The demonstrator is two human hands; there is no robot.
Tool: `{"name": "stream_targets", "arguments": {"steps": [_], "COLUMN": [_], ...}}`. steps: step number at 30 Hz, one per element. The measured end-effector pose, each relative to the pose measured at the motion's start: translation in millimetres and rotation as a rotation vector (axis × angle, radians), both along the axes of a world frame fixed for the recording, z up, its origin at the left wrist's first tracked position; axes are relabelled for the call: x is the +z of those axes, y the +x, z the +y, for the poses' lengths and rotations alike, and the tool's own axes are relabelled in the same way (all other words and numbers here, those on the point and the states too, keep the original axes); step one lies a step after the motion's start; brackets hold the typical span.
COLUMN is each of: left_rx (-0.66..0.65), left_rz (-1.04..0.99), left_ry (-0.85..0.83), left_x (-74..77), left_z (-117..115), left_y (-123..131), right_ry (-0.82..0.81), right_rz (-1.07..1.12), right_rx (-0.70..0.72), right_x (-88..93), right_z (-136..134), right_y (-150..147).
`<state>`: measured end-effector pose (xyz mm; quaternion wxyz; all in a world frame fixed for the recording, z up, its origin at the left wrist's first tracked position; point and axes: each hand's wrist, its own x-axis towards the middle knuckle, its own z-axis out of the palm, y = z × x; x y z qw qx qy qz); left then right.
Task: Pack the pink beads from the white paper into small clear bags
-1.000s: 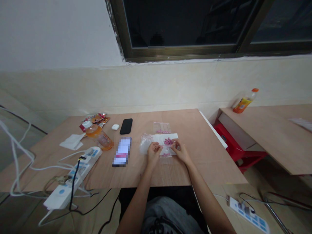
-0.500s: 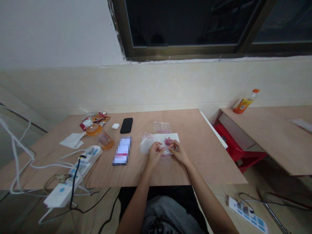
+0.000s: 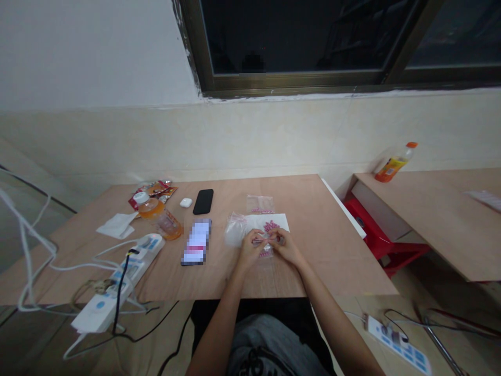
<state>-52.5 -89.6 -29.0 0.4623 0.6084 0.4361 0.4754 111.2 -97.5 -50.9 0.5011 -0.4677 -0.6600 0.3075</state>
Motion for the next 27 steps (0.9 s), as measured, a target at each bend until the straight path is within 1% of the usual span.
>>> {"name": "stream_targets", "arguments": {"steps": [3,7,12,16,22,27], "left_rx": [0.014,0.025,-0.033,-0.079,-0.057,-0.096], "left_rz": [-0.009,-0.028,-0.091,-0.124,-0.200,-0.249], "left_ry": [0.021,-0.045,-0.091,-0.128,-0.181,-0.186], "left_x": [-1.3,-7.1,-12.8,-14.1,-15.0,-13.7], "left_z": [0,2,4,4,4,4], "left_y": [0,1,-2,-3,-2,-2], "right_ry": [0.004,0.014,0.019,0.018,-0.023,-0.035], "right_rz": [-0.009,0.011,0.034,0.033,0.072,0.096], "right_rx": [-0.015,-0.041,-0.070,-0.078,-0.086,-0.076], "right_x": [0.5,0.5,1.5,1.8,3.4,6.9], "right_z": [0,1,3,3,3,2], "right_y": [-1,1,4,4,7,6]}}
